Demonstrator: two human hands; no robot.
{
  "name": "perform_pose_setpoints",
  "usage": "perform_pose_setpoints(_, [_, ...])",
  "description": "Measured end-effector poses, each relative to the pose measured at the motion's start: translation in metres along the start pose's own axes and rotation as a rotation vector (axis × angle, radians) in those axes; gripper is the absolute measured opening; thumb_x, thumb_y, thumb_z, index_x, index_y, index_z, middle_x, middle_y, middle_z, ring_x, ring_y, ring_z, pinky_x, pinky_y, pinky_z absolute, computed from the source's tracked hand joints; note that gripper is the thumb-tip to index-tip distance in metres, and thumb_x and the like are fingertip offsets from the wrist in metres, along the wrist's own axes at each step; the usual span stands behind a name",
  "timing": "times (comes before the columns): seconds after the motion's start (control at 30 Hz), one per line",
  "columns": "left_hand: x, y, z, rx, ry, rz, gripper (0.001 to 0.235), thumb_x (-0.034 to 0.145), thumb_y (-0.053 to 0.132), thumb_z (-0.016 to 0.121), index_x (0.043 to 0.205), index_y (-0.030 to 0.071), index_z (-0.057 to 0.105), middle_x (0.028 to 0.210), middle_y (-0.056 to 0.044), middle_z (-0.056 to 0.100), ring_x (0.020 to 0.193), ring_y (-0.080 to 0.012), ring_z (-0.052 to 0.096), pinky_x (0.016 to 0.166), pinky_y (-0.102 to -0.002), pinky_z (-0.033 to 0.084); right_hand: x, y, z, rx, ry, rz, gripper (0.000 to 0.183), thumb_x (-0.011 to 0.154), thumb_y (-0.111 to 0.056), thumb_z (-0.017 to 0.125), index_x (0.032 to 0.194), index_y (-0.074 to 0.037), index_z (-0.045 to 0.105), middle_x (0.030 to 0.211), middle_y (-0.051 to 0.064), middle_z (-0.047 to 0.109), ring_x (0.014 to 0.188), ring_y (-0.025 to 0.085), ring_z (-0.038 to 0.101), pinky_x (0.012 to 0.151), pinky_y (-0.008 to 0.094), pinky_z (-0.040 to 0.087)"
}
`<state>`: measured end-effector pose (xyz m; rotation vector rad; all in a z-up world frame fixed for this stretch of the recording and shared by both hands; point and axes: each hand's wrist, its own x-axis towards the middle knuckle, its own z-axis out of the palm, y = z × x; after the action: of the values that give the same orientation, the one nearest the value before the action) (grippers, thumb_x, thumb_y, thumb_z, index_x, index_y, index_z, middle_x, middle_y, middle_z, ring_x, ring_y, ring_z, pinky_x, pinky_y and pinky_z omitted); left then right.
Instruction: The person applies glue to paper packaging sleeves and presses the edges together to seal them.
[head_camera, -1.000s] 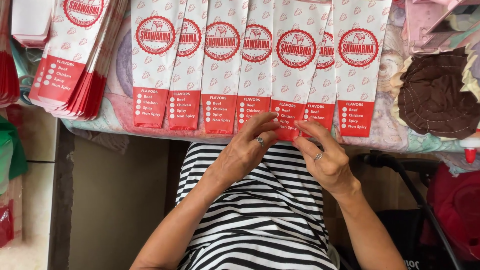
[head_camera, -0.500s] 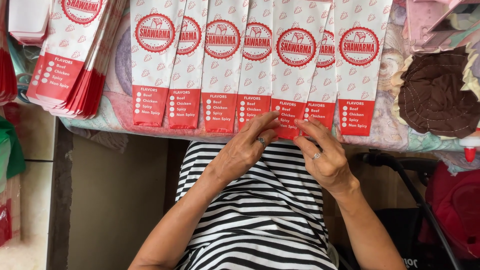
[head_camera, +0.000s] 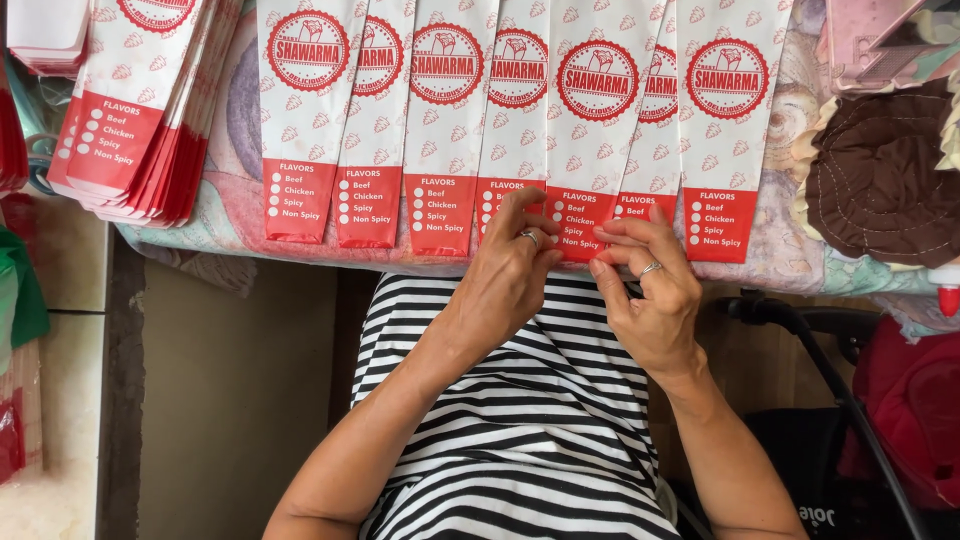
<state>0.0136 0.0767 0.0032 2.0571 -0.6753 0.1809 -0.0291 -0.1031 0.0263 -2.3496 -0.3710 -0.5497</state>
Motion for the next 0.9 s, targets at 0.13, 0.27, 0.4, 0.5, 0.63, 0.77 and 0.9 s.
perform_pose_setpoints(0.13, [0.007, 0.01, -0.006, -0.101, -0.031, -0.138, 0.007, 0.089, -0.008, 0.07, 0.087, -0.015, 0.07, 0.117, -0.025, 0.055, 0.113, -0.0409, 0.066, 0.091, -0.046, 0.059, 0.005, -0.003, -0.002, 0.007, 0.011, 0.047, 0.012, 0.091, 0.0, 0.081, 0.088, -0.001, 0.07, 0.111, 0.009, 0.069, 0.109, 0.031, 0.072, 0.112, 0.045, 0.048])
perform_pose_setpoints(0.27, [0.007, 0.006, -0.001, -0.134, -0.021, -0.213, 0.005, 0.086, -0.008, 0.073, 0.086, -0.012, 0.071, 0.119, -0.026, 0.054, 0.114, -0.0432, 0.065, 0.078, -0.04, 0.063, 0.008, -0.002, -0.002, 0.036, 0.002, 0.075, 0.012, 0.088, 0.002, 0.081, 0.087, -0.001, 0.07, 0.109, 0.009, 0.069, 0.104, 0.03, 0.074, 0.105, 0.045, 0.053])
perform_pose_setpoints(0.4, [0.007, 0.003, 0.003, -0.108, -0.016, -0.248, 0.012, 0.088, -0.006, 0.073, 0.097, -0.011, 0.068, 0.124, -0.028, 0.055, 0.121, -0.0476, 0.06, 0.078, -0.045, 0.063, 0.007, 0.003, 0.0, 0.092, 0.009, 0.091, 0.017, 0.084, 0.003, 0.083, 0.092, -0.003, 0.07, 0.108, 0.009, 0.068, 0.105, 0.034, 0.072, 0.109, 0.049, 0.048])
perform_pose_setpoints(0.5, [0.007, 0.003, 0.004, -0.132, 0.0, -0.27, 0.016, 0.087, -0.006, 0.074, 0.101, -0.01, 0.066, 0.124, -0.028, 0.055, 0.122, -0.0484, 0.059, 0.076, -0.046, 0.063, 0.01, 0.001, 0.006, 0.077, 0.029, 0.077, 0.021, 0.083, 0.001, 0.085, 0.097, -0.003, 0.07, 0.106, 0.011, 0.066, 0.106, 0.037, 0.07, 0.115, 0.051, 0.042])
perform_pose_setpoints(0.63, [0.009, 0.005, -0.002, -0.238, 0.035, -0.269, 0.017, 0.085, -0.013, 0.071, 0.1, -0.01, 0.064, 0.118, -0.027, 0.053, 0.114, -0.0486, 0.062, 0.08, -0.049, 0.063, 0.007, 0.0, 0.008, -0.023, 0.04, 0.046, 0.016, 0.089, -0.005, 0.085, 0.096, -0.004, 0.07, 0.105, 0.009, 0.067, 0.103, 0.035, 0.07, 0.115, 0.05, 0.043])
perform_pose_setpoints(0.77, [0.009, 0.004, -0.005, -0.259, 0.034, -0.286, 0.016, 0.086, -0.013, 0.069, 0.101, -0.009, 0.064, 0.117, -0.025, 0.053, 0.114, -0.0473, 0.063, 0.082, -0.047, 0.062, 0.005, 0.004, -0.002, 0.06, -0.006, 0.093, 0.013, 0.089, 0.0, 0.082, 0.097, -0.003, 0.072, 0.105, 0.008, 0.068, 0.105, 0.033, 0.071, 0.111, 0.05, 0.047])
perform_pose_setpoints(0.9, [0.009, 0.004, 0.006, -0.196, 0.038, -0.276, 0.013, 0.091, -0.013, 0.064, 0.103, -0.01, 0.062, 0.117, -0.027, 0.054, 0.113, -0.0471, 0.063, 0.083, -0.047, 0.062, 0.003, 0.006, -0.002, 0.081, -0.023, 0.124, 0.015, 0.087, 0.004, 0.08, 0.097, -0.002, 0.071, 0.106, 0.01, 0.069, 0.107, 0.034, 0.07, 0.111, 0.049, 0.047])
